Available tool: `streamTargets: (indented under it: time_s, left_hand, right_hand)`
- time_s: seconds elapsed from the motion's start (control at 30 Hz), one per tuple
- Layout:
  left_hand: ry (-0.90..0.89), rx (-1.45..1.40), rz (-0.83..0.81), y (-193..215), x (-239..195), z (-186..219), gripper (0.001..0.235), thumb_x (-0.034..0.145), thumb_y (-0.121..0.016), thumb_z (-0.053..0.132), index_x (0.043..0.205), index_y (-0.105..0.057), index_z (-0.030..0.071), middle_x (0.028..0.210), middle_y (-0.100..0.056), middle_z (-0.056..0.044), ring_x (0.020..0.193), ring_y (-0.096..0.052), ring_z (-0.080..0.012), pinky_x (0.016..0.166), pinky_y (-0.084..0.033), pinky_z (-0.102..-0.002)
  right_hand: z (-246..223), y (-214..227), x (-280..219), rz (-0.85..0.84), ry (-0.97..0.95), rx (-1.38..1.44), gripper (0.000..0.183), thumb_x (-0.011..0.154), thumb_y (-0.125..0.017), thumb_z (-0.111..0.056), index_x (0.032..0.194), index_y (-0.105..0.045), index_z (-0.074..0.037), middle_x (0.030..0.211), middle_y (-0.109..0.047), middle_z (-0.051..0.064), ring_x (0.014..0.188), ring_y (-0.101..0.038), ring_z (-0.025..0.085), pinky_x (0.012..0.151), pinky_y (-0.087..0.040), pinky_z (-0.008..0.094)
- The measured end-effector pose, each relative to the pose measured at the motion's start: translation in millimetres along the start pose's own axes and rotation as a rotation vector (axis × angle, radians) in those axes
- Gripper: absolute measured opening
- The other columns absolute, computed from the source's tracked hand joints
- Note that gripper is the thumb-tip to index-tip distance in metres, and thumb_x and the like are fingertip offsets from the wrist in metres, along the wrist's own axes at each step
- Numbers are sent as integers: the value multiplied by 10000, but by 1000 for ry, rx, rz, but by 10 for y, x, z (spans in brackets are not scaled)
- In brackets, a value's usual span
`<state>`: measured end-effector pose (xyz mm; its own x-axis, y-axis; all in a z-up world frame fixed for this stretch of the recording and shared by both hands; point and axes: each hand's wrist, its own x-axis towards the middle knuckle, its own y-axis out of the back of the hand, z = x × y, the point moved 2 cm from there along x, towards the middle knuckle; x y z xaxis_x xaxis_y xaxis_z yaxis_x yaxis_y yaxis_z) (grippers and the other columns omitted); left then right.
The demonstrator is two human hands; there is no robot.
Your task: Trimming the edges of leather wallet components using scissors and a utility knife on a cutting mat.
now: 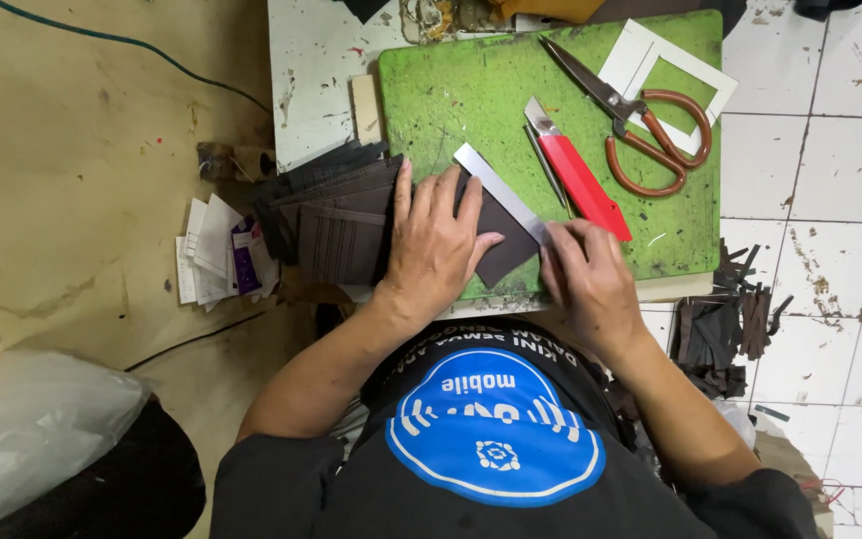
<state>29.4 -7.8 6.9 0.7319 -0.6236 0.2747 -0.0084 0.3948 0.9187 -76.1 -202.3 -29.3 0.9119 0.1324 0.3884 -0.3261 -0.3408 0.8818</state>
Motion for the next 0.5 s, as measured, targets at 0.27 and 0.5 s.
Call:
streamTargets:
  time_s: [0.27, 0.5]
  left_hand:
    - [10, -6, 23, 36, -67, 61, 661, 773, -844, 419, 1223, -653, -26, 1221, -587, -296, 1128, -604, -449, 1163, -269, -695]
    - [21, -47, -55, 114, -67, 204, 506, 864, -800, 307, 1236, -681, -16, 1293, -594, -311, 1228, -590, -445, 1187, -237, -672]
  right_hand:
    - [328, -58, -46, -42, -2, -86, 331, 974, -694, -104, 1303, -689, -68, 1106, -621, 121, 981, -664, 305, 805, -572, 412]
    - [-72, 70, 133, -73, 98, -183, 149, 967, -713, -205, 1094, -739, -132, 963, -642, 66, 846, -652, 240, 690, -563, 332]
